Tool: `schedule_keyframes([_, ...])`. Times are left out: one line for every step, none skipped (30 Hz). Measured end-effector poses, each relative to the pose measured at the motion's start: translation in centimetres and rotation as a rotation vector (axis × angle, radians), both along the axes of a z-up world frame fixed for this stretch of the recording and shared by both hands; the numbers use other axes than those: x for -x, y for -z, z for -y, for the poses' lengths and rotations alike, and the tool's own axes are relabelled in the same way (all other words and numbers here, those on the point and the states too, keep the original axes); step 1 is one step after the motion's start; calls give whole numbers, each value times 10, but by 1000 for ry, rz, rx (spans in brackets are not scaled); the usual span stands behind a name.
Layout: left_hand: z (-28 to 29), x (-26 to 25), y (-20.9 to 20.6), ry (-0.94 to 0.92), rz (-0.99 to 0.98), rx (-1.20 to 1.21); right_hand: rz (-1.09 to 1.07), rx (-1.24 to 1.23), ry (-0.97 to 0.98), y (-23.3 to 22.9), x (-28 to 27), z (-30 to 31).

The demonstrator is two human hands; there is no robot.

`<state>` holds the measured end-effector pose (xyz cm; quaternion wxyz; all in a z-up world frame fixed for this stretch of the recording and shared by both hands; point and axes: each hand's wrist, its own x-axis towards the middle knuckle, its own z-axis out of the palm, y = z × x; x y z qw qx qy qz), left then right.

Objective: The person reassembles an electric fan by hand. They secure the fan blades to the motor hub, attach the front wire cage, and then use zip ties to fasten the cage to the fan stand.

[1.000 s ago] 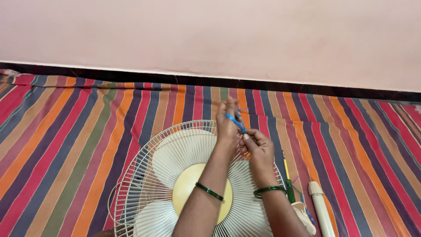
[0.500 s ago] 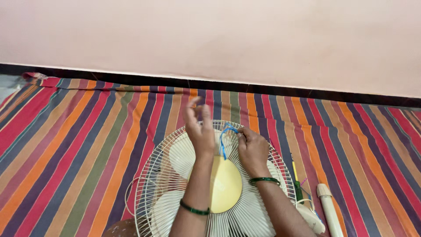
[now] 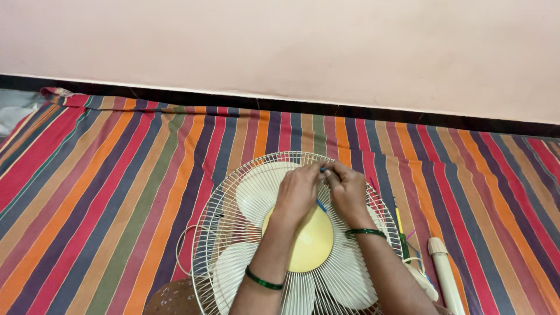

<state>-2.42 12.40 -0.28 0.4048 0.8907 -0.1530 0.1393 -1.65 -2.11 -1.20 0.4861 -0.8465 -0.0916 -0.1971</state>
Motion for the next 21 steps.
schedule_keyframes([-3,0,2,-43,43,19,-47,-70,-1,-2,0,-1])
schedule_keyframes([-6,0,3,-87,87,37,-94,-140,-3,-3,0,-2])
schedule_keyframes([-8,-1,2,-125,134,56,-137,-209,1,-4,-2,-2])
schedule_keyframes([-10,-1,1,-122,86,82,-155,-243,-6,-5,-4,-3])
schedule_keyframes([-12,-1,1,-114,37,108,-172,-275,-8,-5,-4,-2])
schedule_keyframes([-14,0,2,-107,-11,134,-188,-308,-10,-3,-4,-1])
schedule_keyframes([-15,0,2,-86,-44,193,-173,-292,-2,-3,-5,0])
schedule_keyframes([-17,-1,2,-65,-77,253,-158,-276,6,-2,-5,1])
schedule_keyframes([-20,-1,4,-47,-112,311,-146,-260,10,-2,-6,1])
schedule_keyframes([-22,-2,6,-51,-135,313,-137,-264,-1,-1,-6,1])
schedule_keyframes([-24,-5,8,-55,-155,312,-125,-269,-12,-1,-7,1])
schedule_keyframes([-26,-9,11,-59,-174,312,-113,-275,-23,-1,-8,1])
schedule_keyframes([-28,-12,15,-75,-132,296,-135,-265,-8,-1,-8,1])
schedule_keyframes([-31,-16,18,-92,-90,280,-158,-255,7,-1,-8,1])
schedule_keyframes([-33,-19,23,-108,-47,264,-179,-245,21,0,-8,1])
schedule_keyframes([-36,-20,27,-152,-22,258,-187,-251,16,1,-7,1])
schedule_keyframes([-40,-23,30,-195,6,252,-192,-256,12,-1,-7,1])
schedule_keyframes([-41,-25,31,-238,35,246,-198,-262,7,-2,-7,1])
schedule_keyframes([-42,-26,32,-246,50,248,-196,-256,6,-4,-6,0])
schedule_keyframes([-42,-26,31,-254,64,250,-194,-249,5,-7,-5,-1])
schedule_keyframes([-42,-25,29,-262,79,250,-191,-245,4,-11,-3,-3])
